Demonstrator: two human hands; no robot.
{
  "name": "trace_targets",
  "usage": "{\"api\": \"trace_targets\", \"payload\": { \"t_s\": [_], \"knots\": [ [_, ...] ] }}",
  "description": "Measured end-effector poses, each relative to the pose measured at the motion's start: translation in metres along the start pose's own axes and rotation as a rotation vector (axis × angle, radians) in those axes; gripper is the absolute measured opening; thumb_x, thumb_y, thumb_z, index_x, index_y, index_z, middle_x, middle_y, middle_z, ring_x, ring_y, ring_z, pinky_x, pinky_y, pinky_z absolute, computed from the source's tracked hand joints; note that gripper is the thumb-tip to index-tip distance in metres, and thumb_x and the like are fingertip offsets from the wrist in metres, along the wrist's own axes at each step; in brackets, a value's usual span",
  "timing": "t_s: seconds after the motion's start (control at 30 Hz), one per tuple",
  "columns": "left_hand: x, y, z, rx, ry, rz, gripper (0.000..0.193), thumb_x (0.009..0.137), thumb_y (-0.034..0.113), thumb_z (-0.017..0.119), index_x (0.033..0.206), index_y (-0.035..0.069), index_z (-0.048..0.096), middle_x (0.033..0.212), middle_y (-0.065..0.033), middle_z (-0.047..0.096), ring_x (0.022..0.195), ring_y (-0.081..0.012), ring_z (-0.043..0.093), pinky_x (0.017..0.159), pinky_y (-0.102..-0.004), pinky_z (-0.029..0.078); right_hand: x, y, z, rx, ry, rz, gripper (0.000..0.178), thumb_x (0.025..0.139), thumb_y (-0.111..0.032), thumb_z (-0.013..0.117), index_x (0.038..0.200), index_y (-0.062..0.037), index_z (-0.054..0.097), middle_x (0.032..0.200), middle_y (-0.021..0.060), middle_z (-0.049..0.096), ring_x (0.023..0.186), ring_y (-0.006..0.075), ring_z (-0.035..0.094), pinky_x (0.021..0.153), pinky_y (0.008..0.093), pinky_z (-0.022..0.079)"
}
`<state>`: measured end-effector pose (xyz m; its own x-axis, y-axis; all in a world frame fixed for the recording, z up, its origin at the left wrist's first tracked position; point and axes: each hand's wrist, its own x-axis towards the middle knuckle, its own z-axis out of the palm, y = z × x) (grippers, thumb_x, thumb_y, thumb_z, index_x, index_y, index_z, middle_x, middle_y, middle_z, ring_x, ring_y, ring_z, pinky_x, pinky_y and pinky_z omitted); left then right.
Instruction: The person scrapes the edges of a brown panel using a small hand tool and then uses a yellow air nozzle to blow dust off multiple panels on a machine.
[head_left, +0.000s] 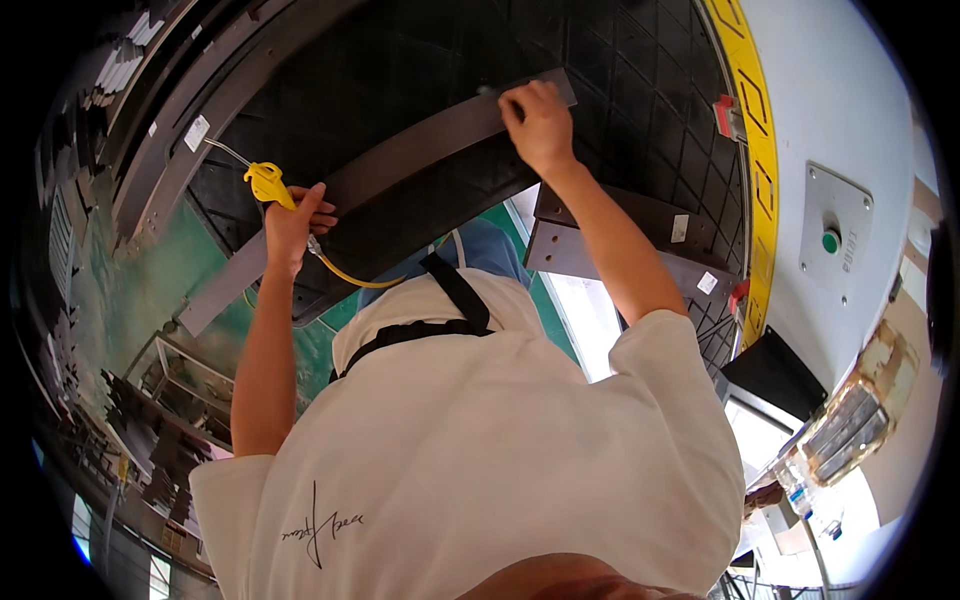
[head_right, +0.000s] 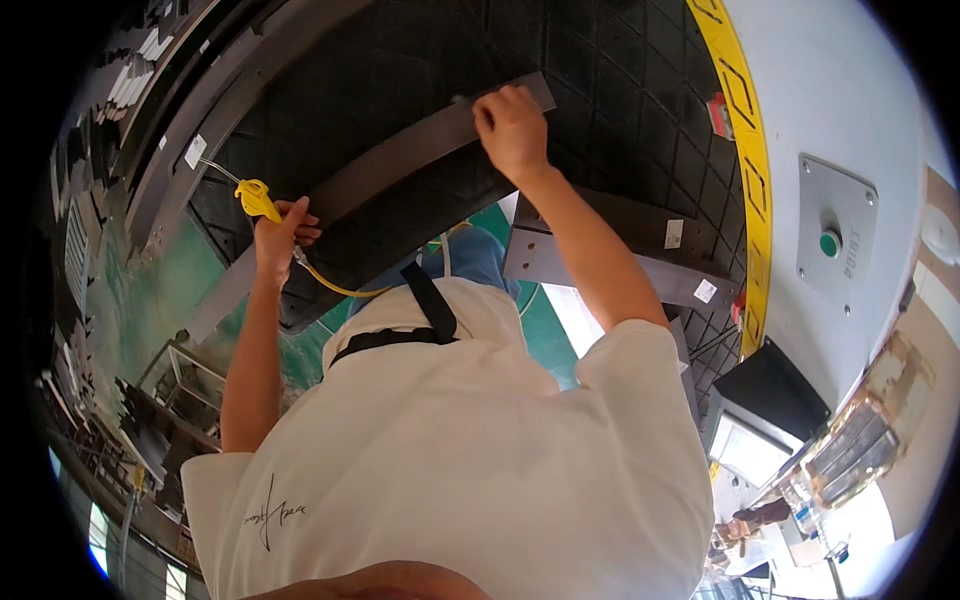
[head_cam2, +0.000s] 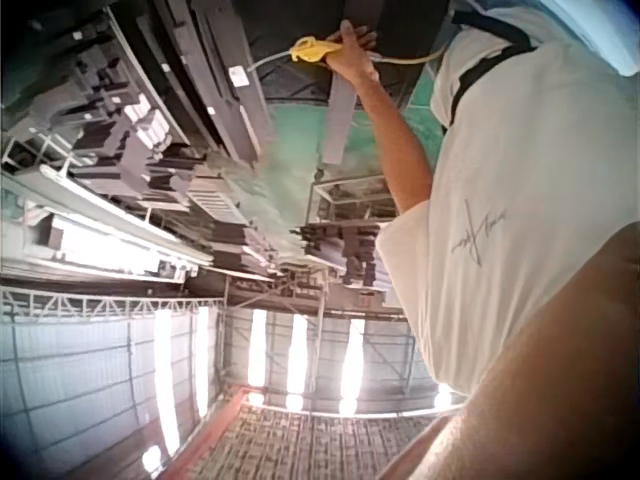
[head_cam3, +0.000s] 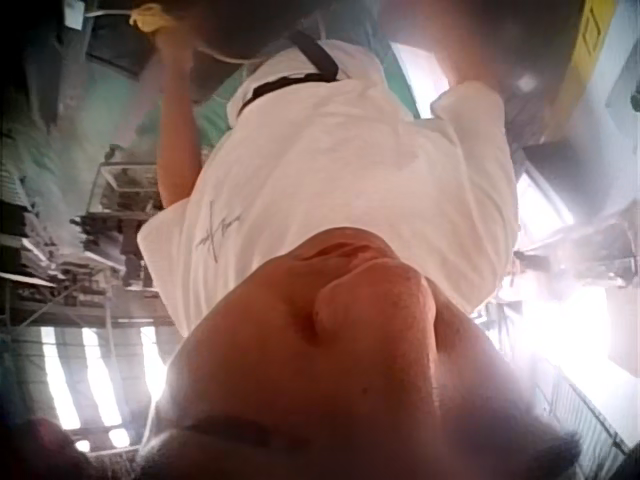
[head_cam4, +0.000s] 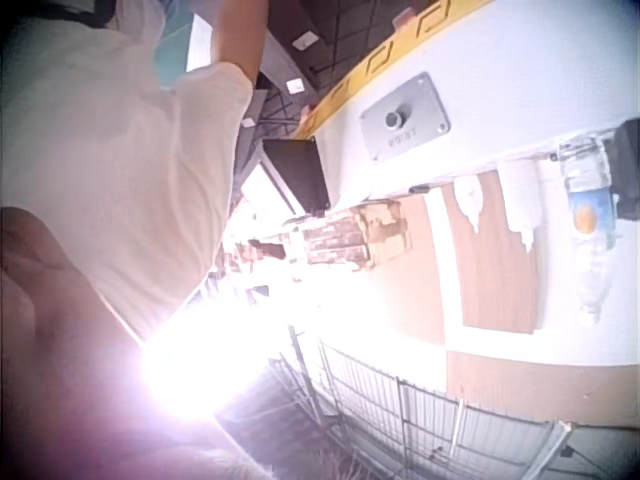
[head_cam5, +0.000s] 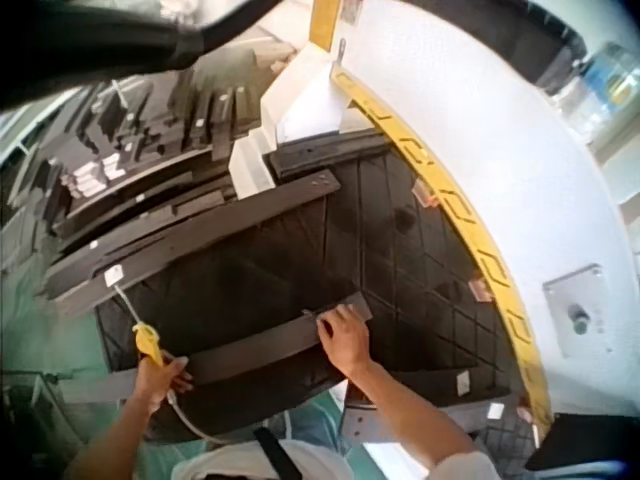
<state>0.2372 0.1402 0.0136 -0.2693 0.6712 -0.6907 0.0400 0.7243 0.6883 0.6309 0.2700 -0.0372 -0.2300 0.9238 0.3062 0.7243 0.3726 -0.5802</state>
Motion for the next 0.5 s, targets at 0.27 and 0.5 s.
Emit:
{"api": "trace_targets", "payload": {
  "t_s": [0.27,0.5],
  "knots": [
    [0.001,-0.001,0.004,0.005,0.05,-0.036,0.029,0.098,0.03,0.08,0.096,0.005,0.065,0.081,-0.0071,0.075,0.066,-0.0181,0.075,0.059,-0.0279,0.055,0.042,0.107,-0.048,-0.031,0.034,0.181,0.009,0.091,-0.015,0.079,0.093,-0.007,0.077,0.09,0.0104,0.07,0.087,0.0336,0.068,0.078,0.0432,0.055],
    [0.003,-0.005,0.004,-0.009,0.06,-0.053,0.029,0.098,0.03,0.08,0.093,0.006,0.065,0.08,-0.0062,0.075,0.065,-0.0168,0.073,0.058,-0.0279,0.055,0.045,0.082,-0.064,0.012,-0.147,-0.164,0.007,0.09,-0.007,0.078,0.096,-0.0094,0.078,0.092,0.0066,0.07,0.092,0.0303,0.066,0.082,0.0406,0.053]
  ]
}}
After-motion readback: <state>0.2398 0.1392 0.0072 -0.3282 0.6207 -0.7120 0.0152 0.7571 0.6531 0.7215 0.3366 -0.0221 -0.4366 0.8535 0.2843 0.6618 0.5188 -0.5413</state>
